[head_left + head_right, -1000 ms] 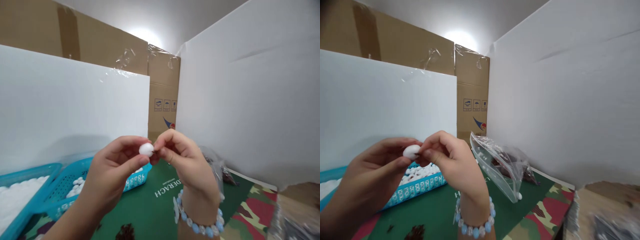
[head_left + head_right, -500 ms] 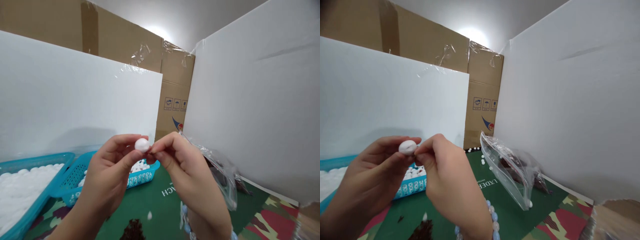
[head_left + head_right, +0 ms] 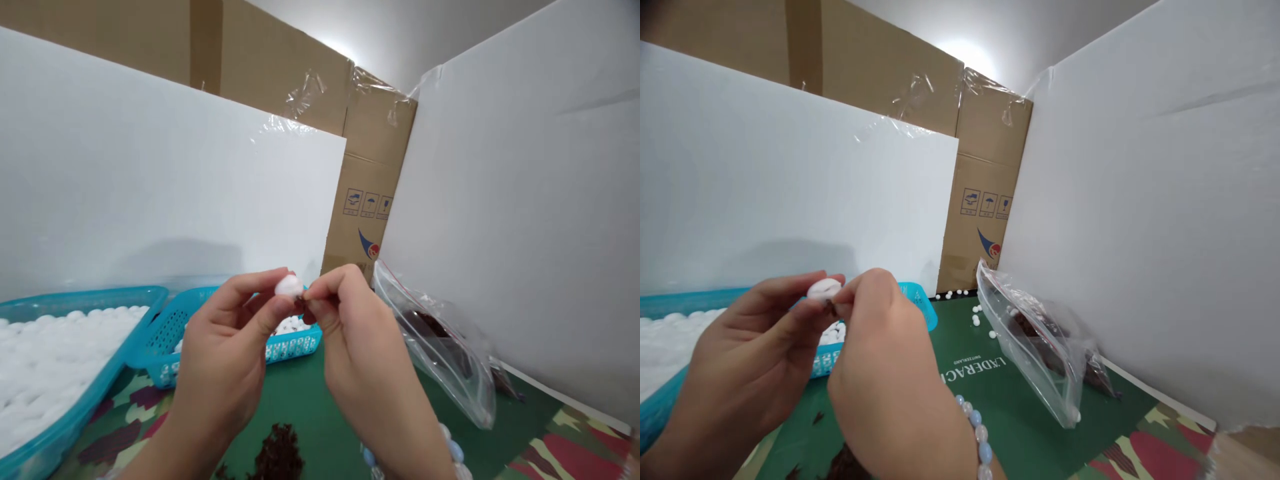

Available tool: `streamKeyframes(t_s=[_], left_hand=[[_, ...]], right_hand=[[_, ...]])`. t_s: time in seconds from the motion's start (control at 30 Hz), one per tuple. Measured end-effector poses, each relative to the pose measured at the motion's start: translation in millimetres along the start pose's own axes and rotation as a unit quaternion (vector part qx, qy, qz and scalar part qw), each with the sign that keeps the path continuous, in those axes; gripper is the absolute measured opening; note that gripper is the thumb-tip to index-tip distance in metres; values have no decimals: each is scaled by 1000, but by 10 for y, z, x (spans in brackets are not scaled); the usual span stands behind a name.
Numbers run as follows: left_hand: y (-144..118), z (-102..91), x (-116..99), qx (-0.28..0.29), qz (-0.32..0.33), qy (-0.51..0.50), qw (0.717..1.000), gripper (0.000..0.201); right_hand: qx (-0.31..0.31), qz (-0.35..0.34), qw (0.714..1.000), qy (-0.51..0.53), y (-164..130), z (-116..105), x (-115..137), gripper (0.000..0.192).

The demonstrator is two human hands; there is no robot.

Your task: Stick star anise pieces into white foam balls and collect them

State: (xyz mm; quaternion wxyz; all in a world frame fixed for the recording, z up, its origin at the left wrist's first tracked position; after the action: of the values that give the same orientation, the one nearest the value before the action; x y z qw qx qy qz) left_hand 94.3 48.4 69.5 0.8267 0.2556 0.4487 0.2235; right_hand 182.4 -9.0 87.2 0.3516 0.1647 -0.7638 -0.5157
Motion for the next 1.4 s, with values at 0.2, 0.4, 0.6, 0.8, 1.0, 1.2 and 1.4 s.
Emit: streamKeyframes(t_s=[0.2,0.4,0.6,0.8,1.0,1.2,1.4], left_hand=[[-60,-66,-77,-20,60,38,997,12],[-56,-128,-106,-64,83,60,993,12],[-35,-168,-182,-96,71,4,993,10],[-41,-108,-256,-89,69,-17,993,13],[-52,-60,-301,-48,85,13,995,12],[-20,-75,-250,-34,87,9,996,13],[29,-159,-117,-46,78,23,996,13]], right_hand=[[-83,-17,996,-23,15,-14,28,8],[-158,-68,984,-54,-7,-39,107,11],[-143,-186,969,-73,-61,30,307,14],[-134,-185,973,-34,-62,-12,305,17],[-167,-156,973,39,-45,-98,217,19],[-185,-150,968,77,-11,-9,118,17],[-251,-201,946,35,-23,69,131,18]])
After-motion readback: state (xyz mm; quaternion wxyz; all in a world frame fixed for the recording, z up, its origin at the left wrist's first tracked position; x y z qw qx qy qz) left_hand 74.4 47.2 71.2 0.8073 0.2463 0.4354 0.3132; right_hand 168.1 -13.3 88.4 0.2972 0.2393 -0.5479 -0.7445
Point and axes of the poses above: each hand's wrist, its own y-axis towards the middle knuckle, its own z-axis out of the palm, x = y × z, the point moved 8 cm from there along y, towards the middle knuckle, and after that the axes turned 8 degrees about -x, right-handed, at the moved point
